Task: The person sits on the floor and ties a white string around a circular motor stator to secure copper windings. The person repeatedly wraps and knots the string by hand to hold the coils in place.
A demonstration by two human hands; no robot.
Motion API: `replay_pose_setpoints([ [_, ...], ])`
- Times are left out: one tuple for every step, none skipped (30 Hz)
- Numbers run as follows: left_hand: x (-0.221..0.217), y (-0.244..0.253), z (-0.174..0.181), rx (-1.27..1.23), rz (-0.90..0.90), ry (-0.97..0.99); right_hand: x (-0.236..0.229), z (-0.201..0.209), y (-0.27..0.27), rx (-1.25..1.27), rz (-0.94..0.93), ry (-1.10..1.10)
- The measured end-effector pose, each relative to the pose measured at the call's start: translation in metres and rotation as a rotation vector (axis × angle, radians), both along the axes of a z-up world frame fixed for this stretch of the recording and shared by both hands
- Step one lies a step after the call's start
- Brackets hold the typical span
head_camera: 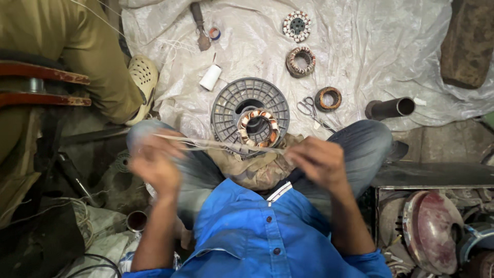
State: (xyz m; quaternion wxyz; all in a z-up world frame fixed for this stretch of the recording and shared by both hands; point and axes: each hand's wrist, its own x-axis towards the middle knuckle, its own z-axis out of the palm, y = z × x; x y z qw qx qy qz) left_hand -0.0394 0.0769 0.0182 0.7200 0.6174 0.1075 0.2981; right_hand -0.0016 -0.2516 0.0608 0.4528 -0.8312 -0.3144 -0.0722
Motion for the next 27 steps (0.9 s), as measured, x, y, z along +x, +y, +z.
replay_pose_setpoints([
  [0.003, 0.011, 0.002, 0.096, 0.173, 0.022, 0.002, -0.002, -0.005, -0.001, -0.09, 0.045],
  [0.007, 0.021, 0.006, 0.199, 0.348, 0.039, 0.004, -0.004, -0.006, 0.002, -0.176, 0.089],
  [0.006, 0.022, 0.01, 0.392, 0.327, 0.054, 0.007, -0.005, -0.006, 0.01, -0.166, 0.092],
  [0.006, 0.017, 0.014, 0.581, 0.297, 0.071, 0.007, -0.005, -0.006, 0.014, -0.161, 0.096],
  [0.007, 0.008, 0.016, 0.77, 0.264, 0.088, 0.007, -0.004, -0.005, 0.019, -0.155, 0.101],
  [0.003, -0.006, 0.02, 0.945, 0.171, 0.065, 0.007, -0.003, -0.001, 0.015, -0.079, 0.07],
  [-0.001, -0.02, 0.023, 1.119, 0.075, 0.04, 0.006, -0.001, 0.004, 0.012, -0.002, 0.04],
  [-0.002, -0.034, 0.025, 1.016, -0.15, -0.063, 0.005, 0.001, 0.01, 0.008, 0.076, 0.009],
  [-0.003, -0.046, 0.027, 0.903, -0.37, -0.167, 0.001, 0.003, 0.017, 0.006, 0.129, -0.01],
  [-0.003, -0.054, 0.028, 0.931, -0.522, -0.229, -0.002, 0.004, 0.023, 0.003, 0.186, -0.034],
  [-0.002, -0.06, 0.029, 0.956, -0.674, -0.29, -0.002, 0.005, 0.026, -0.001, 0.243, -0.058],
  [0.0, -0.06, 0.028, 0.937, -0.688, -0.275, -0.003, 0.006, 0.027, -0.007, 0.229, -0.043],
  [0.002, -0.057, 0.027, 0.918, -0.701, -0.259, -0.004, 0.005, 0.026, -0.014, 0.214, -0.029],
  [0.003, -0.052, 0.025, 0.901, -0.72, -0.244, -0.004, 0.003, 0.024, -0.018, 0.195, -0.014],
  [0.0, -0.042, 0.024, 0.791, -0.655, -0.228, -0.003, 0.001, 0.02, -0.012, 0.16, 0.0],
  [-0.004, -0.029, 0.022, 0.68, -0.593, -0.214, -0.002, -0.002, 0.013, -0.009, 0.122, 0.014],
  [-0.007, -0.019, 0.019, 0.502, -0.431, -0.179, -0.001, -0.005, 0.006, -0.005, 0.083, 0.028],
  [-0.01, -0.01, 0.016, 0.325, -0.264, -0.143, -0.001, -0.008, -0.001, 0.02, 0.035, 0.081],
  [-0.011, 0.001, 0.012, 0.225, -0.107, -0.07, -0.002, -0.011, -0.008, 0.045, -0.012, 0.133],
  [-0.013, 0.009, 0.01, 0.125, 0.052, 0.006, -0.004, -0.014, -0.014, 0.071, -0.055, 0.189],
  [-0.014, 0.013, 0.007, 0.098, 0.118, 0.021, -0.005, -0.017, -0.019, 0.059, -0.079, 0.18],
  [-0.013, 0.015, 0.006, 0.07, 0.183, 0.032, -0.005, -0.02, -0.024, 0.048, -0.105, 0.167],
  [-0.012, 0.014, 0.007, 0.043, 0.247, 0.043, -0.006, -0.022, -0.028, 0.037, -0.131, 0.154],
  [-0.011, 0.012, 0.01, 0.216, 0.207, 0.065, -0.006, -0.023, -0.032, 0.044, -0.153, 0.151],
  [-0.012, 0.009, 0.015, 0.388, 0.165, 0.086, -0.006, -0.022, -0.035, 0.051, -0.176, 0.149],
  [-0.012, 0.006, 0.022, 0.561, 0.122, 0.106, -0.006, -0.021, -0.036, 0.06, -0.2, 0.146],
  [-0.011, 0.001, 0.029, 0.724, 0.162, 0.088, -0.006, -0.02, -0.035, 0.065, -0.191, 0.147],
])
